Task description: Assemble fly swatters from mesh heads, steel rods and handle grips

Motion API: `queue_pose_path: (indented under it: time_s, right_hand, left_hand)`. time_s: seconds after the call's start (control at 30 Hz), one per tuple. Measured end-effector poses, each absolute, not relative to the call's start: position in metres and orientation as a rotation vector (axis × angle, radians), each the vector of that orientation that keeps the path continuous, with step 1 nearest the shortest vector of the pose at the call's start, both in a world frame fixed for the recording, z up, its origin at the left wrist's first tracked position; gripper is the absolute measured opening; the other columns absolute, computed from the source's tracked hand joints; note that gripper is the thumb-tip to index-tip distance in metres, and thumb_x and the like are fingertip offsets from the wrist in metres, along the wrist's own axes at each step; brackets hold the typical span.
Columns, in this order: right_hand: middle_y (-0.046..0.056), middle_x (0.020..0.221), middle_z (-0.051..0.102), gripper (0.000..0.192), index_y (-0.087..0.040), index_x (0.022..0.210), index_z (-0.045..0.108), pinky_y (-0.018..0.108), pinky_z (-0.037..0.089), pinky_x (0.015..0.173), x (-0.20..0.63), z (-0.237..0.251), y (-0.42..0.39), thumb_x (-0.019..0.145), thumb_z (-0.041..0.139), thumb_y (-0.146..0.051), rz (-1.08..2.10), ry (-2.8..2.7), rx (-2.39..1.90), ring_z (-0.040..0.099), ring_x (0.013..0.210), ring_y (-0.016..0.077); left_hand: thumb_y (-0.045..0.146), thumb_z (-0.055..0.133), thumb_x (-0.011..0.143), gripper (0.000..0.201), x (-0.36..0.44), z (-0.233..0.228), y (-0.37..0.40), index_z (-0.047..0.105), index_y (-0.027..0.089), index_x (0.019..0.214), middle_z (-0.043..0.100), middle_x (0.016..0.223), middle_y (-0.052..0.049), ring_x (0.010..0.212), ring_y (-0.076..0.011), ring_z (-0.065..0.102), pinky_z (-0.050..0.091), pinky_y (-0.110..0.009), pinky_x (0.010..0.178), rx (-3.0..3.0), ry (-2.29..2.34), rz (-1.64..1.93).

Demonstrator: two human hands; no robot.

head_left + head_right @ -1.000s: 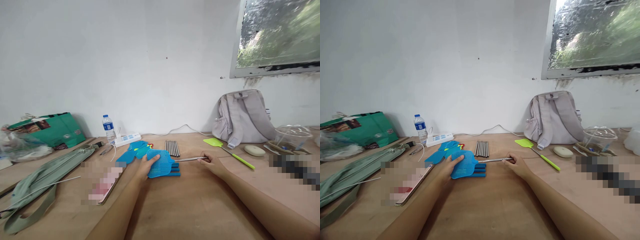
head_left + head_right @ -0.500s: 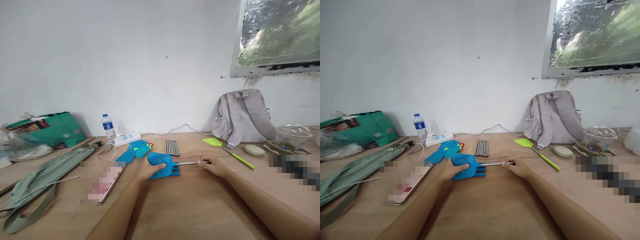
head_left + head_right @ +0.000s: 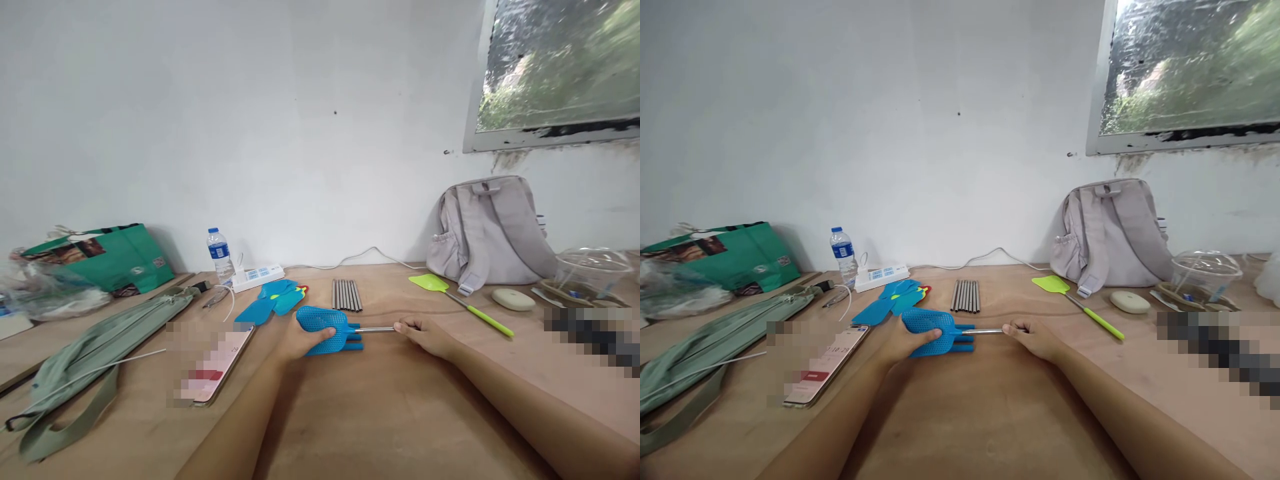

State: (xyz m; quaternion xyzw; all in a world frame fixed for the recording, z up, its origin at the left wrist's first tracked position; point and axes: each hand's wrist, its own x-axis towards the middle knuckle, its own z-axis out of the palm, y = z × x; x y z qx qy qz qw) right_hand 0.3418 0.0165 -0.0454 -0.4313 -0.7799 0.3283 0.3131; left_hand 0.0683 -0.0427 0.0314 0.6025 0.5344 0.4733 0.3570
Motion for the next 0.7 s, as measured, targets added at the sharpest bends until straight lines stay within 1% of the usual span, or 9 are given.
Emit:
queue_pose_path:
  time_s: [0.1, 0.2, 0.33, 0.47, 0.57, 0.63, 0.7]
  right_hand:
    - [-0.006, 0.053, 0.020, 0.047, -0.019, 0.052, 0.026, 0.024, 0.017, 0.047, 0.337, -0.044, 0.014, 0.077, 0.037, -0.058, 0.838, -2.048, -1.137, 0.021, 0.049, 0.0080]
    - [-0.005, 0.053, 0.021, 0.048, -0.019, 0.052, 0.027, 0.023, 0.019, 0.047, 0.334, -0.043, 0.012, 0.076, 0.037, -0.059, 0.817, -2.032, -1.122, 0.023, 0.049, 0.0081]
    - [-0.005, 0.053, 0.023, 0.047, -0.019, 0.052, 0.028, 0.023, 0.019, 0.046, 0.332, -0.043, 0.012, 0.077, 0.039, -0.057, 0.776, -2.003, -1.107, 0.025, 0.049, 0.0080]
    - [-0.005, 0.054, 0.024, 0.046, -0.019, 0.053, 0.027, 0.023, 0.020, 0.047, 0.332, -0.045, 0.013, 0.077, 0.039, -0.056, 0.775, -2.017, -1.110, 0.026, 0.050, 0.0081]
    - [-0.005, 0.054, 0.023, 0.046, -0.019, 0.053, 0.028, 0.023, 0.020, 0.047, 0.331, -0.043, 0.011, 0.077, 0.038, -0.056, 0.784, -2.026, -1.124, 0.026, 0.050, 0.0082]
    - [-0.005, 0.053, 0.023, 0.046, -0.019, 0.053, 0.028, 0.023, 0.020, 0.048, 0.330, -0.040, 0.010, 0.077, 0.039, -0.056, 0.805, -2.010, -1.128, 0.025, 0.050, 0.0081]
    - [-0.005, 0.052, 0.024, 0.046, -0.019, 0.052, 0.029, 0.023, 0.019, 0.047, 0.330, -0.037, 0.010, 0.076, 0.040, -0.057, 0.840, -1.951, -1.134, 0.025, 0.049, 0.0078]
  left_hand:
    - [0.024, 0.079, 0.041, 0.028, 0.068, 0.043, -0.048, 0.062, 0.021, 0.063, 0.068, 0.075, -0.003, 0.081, -0.0280, 0.062, 0.051, -0.040, 0.075, 1.457, 1.404, 1.232]
    - [0.025, 0.079, 0.040, 0.029, 0.064, 0.041, -0.045, 0.061, 0.021, 0.062, 0.067, 0.072, -0.002, 0.080, -0.0276, 0.061, 0.050, -0.040, 0.075, 1.440, 1.394, 1.263]
    - [0.026, 0.080, 0.038, 0.039, 0.061, 0.035, -0.041, 0.061, 0.020, 0.073, 0.067, 0.077, -0.003, 0.083, -0.0270, 0.060, 0.049, -0.040, 0.076, 1.390, 1.392, 1.296]
    - [0.025, 0.080, 0.038, 0.043, 0.060, 0.037, -0.043, 0.060, 0.020, 0.075, 0.067, 0.079, -0.004, 0.086, -0.0283, 0.060, 0.049, -0.039, 0.075, 1.345, 1.427, 1.270]
    - [0.027, 0.081, 0.038, 0.050, 0.057, 0.030, -0.039, 0.059, 0.020, 0.082, 0.066, 0.086, -0.004, 0.088, -0.0275, 0.059, 0.049, -0.039, 0.077, 1.311, 1.430, 1.257]
    - [0.029, 0.080, 0.039, 0.054, 0.054, 0.021, -0.031, 0.058, 0.019, 0.087, 0.066, 0.090, -0.005, 0.088, -0.0262, 0.059, 0.048, -0.039, 0.078, 1.262, 1.355, 1.249]
    - [0.038, 0.077, 0.045, 0.051, 0.051, 0.012, -0.021, 0.058, 0.019, 0.089, 0.066, 0.090, -0.006, 0.086, -0.0253, 0.060, 0.048, -0.039, 0.078, 1.167, 1.249, 1.314]
